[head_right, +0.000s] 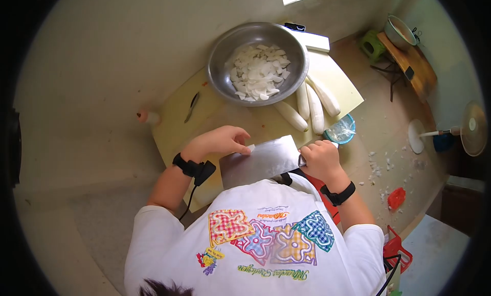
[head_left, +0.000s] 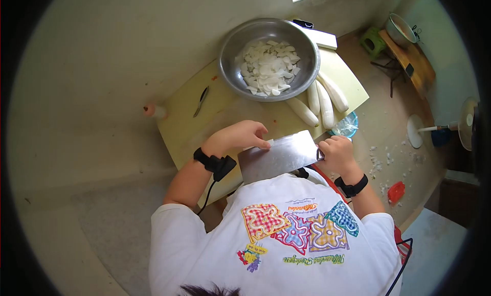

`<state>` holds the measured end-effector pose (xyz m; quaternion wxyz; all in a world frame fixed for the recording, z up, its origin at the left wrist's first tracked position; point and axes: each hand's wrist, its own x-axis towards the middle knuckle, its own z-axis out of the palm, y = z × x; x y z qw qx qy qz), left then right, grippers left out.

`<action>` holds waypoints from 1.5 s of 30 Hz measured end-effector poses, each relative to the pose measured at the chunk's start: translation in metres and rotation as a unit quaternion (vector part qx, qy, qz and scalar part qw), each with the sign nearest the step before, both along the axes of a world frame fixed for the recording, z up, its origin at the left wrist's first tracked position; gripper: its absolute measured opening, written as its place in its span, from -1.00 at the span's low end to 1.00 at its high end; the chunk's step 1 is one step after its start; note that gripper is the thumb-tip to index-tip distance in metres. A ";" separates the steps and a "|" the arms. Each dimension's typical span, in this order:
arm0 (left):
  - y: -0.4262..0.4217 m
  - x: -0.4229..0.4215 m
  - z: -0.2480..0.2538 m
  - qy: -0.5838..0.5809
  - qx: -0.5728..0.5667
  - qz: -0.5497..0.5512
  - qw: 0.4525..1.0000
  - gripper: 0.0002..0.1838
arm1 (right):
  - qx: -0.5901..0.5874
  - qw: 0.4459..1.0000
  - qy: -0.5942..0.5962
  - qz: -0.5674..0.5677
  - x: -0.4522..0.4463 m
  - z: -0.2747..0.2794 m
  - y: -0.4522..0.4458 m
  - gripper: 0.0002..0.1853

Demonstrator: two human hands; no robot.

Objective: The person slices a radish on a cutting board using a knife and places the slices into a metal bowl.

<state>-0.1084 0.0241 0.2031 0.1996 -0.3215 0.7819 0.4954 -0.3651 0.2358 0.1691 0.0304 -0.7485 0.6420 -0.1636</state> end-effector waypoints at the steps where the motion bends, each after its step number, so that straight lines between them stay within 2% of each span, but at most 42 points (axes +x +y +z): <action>1: -0.001 -0.009 -0.001 0.002 -0.001 -0.004 1.000 -0.38 | -0.027 1.000 -0.007 -0.003 -0.005 -0.003 0.002 -0.78; 3: -0.002 -0.025 -0.002 -0.009 0.067 -0.022 0.997 -0.49 | -0.054 0.998 -0.014 -0.010 -0.014 -0.004 0.007 -0.74; 10: -0.008 -0.057 -0.024 -0.008 0.112 0.013 0.994 -0.68 | -0.043 0.999 -0.008 -0.017 -0.042 -0.011 0.020 -0.83; 12: -0.018 -0.065 -0.035 0.032 0.133 0.080 0.987 -0.71 | -0.042 0.999 -0.018 -0.017 -0.045 -0.013 0.025 -0.82; 13: -0.026 -0.070 -0.037 0.033 0.130 0.080 0.988 -0.71 | -0.031 0.999 -0.021 -0.019 -0.048 -0.013 0.028 -0.81; 15: -0.049 -0.080 -0.039 0.185 0.141 0.231 0.945 -0.68 | -0.014 0.999 -0.028 -0.022 -0.053 -0.018 0.034 -0.82; 16: -0.058 -0.085 -0.041 0.187 0.140 0.232 0.944 -0.68 | -0.016 0.999 -0.026 -0.021 -0.054 -0.021 0.038 -0.82; 17: -0.067 -0.089 -0.042 0.221 0.168 0.409 0.869 -0.63 | -0.014 0.999 -0.027 -0.027 -0.055 -0.025 0.040 -0.82; 18: -0.073 -0.089 -0.045 0.247 0.189 0.569 0.761 -0.57 | -0.013 0.999 -0.028 -0.034 -0.055 -0.029 0.042 -0.82; 20: -0.071 -0.079 -0.056 0.219 0.169 0.594 0.755 -0.54 | -0.016 0.999 -0.029 -0.035 -0.055 -0.035 0.044 -0.85; 22: -0.055 -0.057 -0.073 0.185 0.079 0.551 0.810 -0.59 | 0.000 0.997 -0.052 -0.053 -0.052 -0.037 0.046 -0.87; 26: -0.023 0.005 -0.120 0.163 0.034 0.582 0.796 -0.62 | 0.038 0.995 -0.063 -0.062 -0.047 -0.053 0.046 -0.88; 28: -0.008 0.041 -0.144 0.154 0.029 0.631 0.760 -0.69 | 0.086 0.987 -0.077 -0.112 -0.039 -0.063 0.045 -0.88; 29: -0.002 0.057 -0.154 0.150 0.029 0.640 0.753 -0.69 | 0.091 0.988 -0.077 -0.101 -0.035 -0.067 0.043 -0.88; 31: 0.013 0.084 -0.166 0.123 0.004 0.627 0.769 -0.73 | 0.152 0.968 -0.122 -0.156 -0.024 -0.072 0.040 -0.86; 32: 0.021 0.096 -0.174 0.120 0.005 0.637 0.762 -0.73 | 0.157 0.969 -0.120 -0.145 -0.020 -0.075 0.036 -0.86; 34: 0.035 0.111 -0.183 0.106 -0.136 0.523 0.835 -0.74 | 0.244 0.939 -0.154 -0.189 -0.012 -0.079 0.029 -0.83; 35: 0.041 0.116 -0.189 0.111 -0.159 0.476 0.858 -0.70 | 0.249 0.939 -0.153 -0.183 -0.007 -0.080 0.027 -0.83; 36: 0.046 0.118 -0.187 0.108 -0.157 0.480 0.856 -0.70 | 0.269 0.927 -0.177 -0.194 -0.002 -0.080 0.023 -0.81; 38: 0.053 0.114 -0.176 0.074 -0.193 0.347 0.915 -0.65 | 0.291 0.912 -0.201 -0.208 0.008 -0.084 0.018 -0.80; 42: 0.058 0.101 -0.178 0.017 -0.159 0.293 0.943 -0.55 | 0.344 0.885 -0.211 -0.232 0.036 -0.082 0.015 -0.80; 44: 0.060 0.093 -0.179 0.004 -0.264 0.182 0.947 -0.50 | 0.356 0.875 -0.215 -0.247 0.053 -0.078 0.012 -0.80; 45: 0.058 0.090 -0.181 0.008 -0.258 0.175 0.950 -0.50 | 0.355 0.873 -0.220 -0.251 0.061 -0.078 0.013 -0.80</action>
